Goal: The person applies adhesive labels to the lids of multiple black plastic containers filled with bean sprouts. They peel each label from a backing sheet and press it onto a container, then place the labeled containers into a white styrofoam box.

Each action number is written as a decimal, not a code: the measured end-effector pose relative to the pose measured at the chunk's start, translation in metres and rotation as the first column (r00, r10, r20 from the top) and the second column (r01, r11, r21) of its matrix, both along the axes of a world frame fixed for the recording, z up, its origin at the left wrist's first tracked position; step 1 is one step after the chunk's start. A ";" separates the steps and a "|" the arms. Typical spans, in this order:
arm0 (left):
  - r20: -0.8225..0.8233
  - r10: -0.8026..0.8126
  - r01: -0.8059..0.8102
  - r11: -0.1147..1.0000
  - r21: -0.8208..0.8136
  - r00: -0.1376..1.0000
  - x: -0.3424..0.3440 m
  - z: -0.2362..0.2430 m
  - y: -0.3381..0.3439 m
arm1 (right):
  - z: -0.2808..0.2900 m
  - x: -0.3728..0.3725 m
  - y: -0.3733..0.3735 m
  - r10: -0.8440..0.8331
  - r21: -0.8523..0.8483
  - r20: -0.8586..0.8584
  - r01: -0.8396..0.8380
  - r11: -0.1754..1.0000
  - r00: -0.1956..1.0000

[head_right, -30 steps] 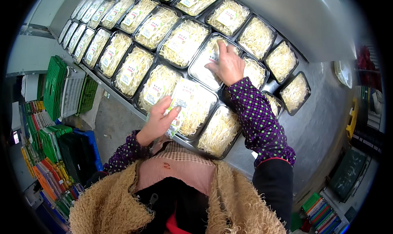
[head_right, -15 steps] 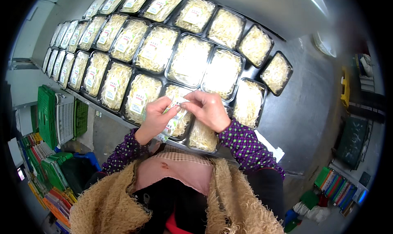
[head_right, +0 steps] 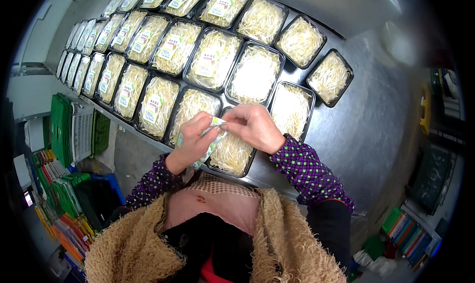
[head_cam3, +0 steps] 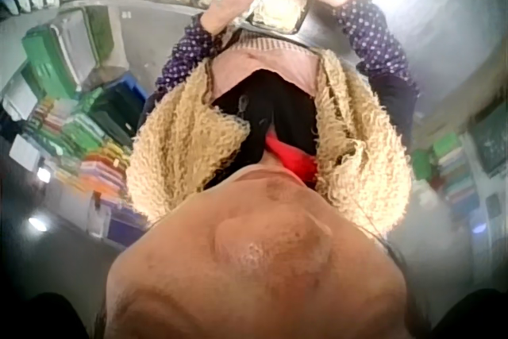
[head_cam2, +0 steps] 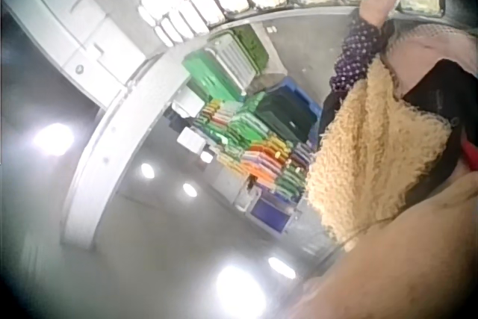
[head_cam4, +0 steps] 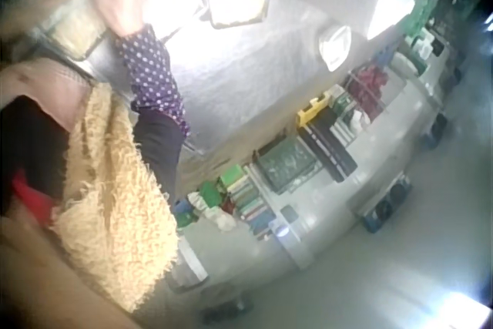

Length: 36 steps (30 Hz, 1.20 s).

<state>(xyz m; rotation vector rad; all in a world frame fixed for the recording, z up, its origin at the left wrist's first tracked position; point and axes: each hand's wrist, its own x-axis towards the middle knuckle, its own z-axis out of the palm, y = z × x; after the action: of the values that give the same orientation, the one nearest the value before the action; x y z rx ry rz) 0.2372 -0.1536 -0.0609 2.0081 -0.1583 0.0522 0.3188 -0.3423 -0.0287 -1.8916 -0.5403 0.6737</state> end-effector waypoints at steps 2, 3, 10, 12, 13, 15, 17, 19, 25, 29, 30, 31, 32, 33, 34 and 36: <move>0.076 -0.048 0.037 0.989 0.144 0.996 -0.005 -0.003 -0.001 | -0.005 -0.003 -0.008 -0.001 0.043 -0.072 0.005 0.999 0.997; 0.108 -0.074 0.050 0.976 0.212 0.991 -0.009 -0.005 -0.004 | -0.007 -0.006 -0.012 0.001 0.060 -0.111 0.006 0.998 0.994; 0.077 0.013 -0.013 1.000 0.002 0.997 -0.013 0.002 -0.024 | 0.000 0.001 -0.017 0.129 -0.012 -0.123 -0.132 0.991 0.984; 0.037 0.000 -0.004 0.995 0.098 0.999 -0.019 0.002 -0.020 | 0.001 -0.002 -0.016 0.142 -0.028 -0.109 -0.146 0.989 0.984; 0.056 0.012 -0.016 0.996 0.083 0.998 -0.021 0.001 -0.020 | 0.001 -0.004 -0.015 0.124 -0.035 -0.095 -0.127 0.991 0.988; 0.093 0.036 -0.041 0.998 0.053 0.995 -0.020 0.000 -0.020 | 0.001 -0.006 -0.013 0.087 -0.048 -0.066 -0.091 0.995 0.994; 0.076 0.067 -0.071 0.996 0.048 0.995 -0.022 0.000 -0.018 | -0.002 -0.008 -0.011 0.102 0.014 -0.105 -0.101 0.995 0.989; 0.040 0.102 -0.103 0.994 0.025 0.994 -0.023 -0.001 -0.017 | -0.004 -0.008 -0.012 0.119 0.027 -0.095 -0.117 0.993 0.988; -0.279 0.171 -0.194 0.979 -0.056 0.945 -0.053 -0.009 -0.008 | 0.021 0.082 -0.028 -0.174 -0.003 0.092 0.175 0.985 0.980; -0.233 0.114 -0.145 0.983 -0.117 0.966 -0.057 -0.006 -0.010 | -0.018 0.115 -0.025 0.032 -0.341 0.191 0.036 0.939 0.981; -0.152 0.094 -0.108 0.991 -0.082 0.984 -0.054 -0.006 -0.009 | -0.039 0.115 -0.027 0.064 -0.365 0.375 0.083 0.927 0.925; -0.077 0.080 -0.084 0.996 -0.041 0.994 -0.053 -0.005 -0.008 | -0.052 0.108 -0.021 0.096 -0.436 0.455 0.127 0.891 0.885; -0.069 0.076 -0.079 0.996 -0.047 0.995 -0.052 -0.004 -0.006 | -0.058 0.105 -0.022 0.120 -0.476 0.504 0.159 0.865 0.856; -0.064 0.073 -0.076 0.996 -0.052 0.995 -0.053 -0.001 -0.005 | -0.058 0.098 -0.021 0.147 -0.512 0.546 0.189 0.838 0.825; -0.060 0.066 -0.070 0.996 -0.058 0.996 -0.054 0.001 -0.004 | -0.061 0.093 -0.021 0.142 -0.485 0.610 0.225 0.845 0.779; -0.082 0.071 -0.078 0.994 -0.076 0.994 -0.053 0.002 -0.003 | -0.052 0.084 -0.020 0.104 -0.437 0.700 0.309 0.845 0.707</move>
<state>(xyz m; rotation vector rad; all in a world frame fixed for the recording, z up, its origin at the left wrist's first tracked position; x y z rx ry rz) 0.1840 -0.1564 -0.0592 1.9332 -0.0300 0.0256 0.4030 -0.3619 -0.0808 -2.7047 -0.7630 -0.0525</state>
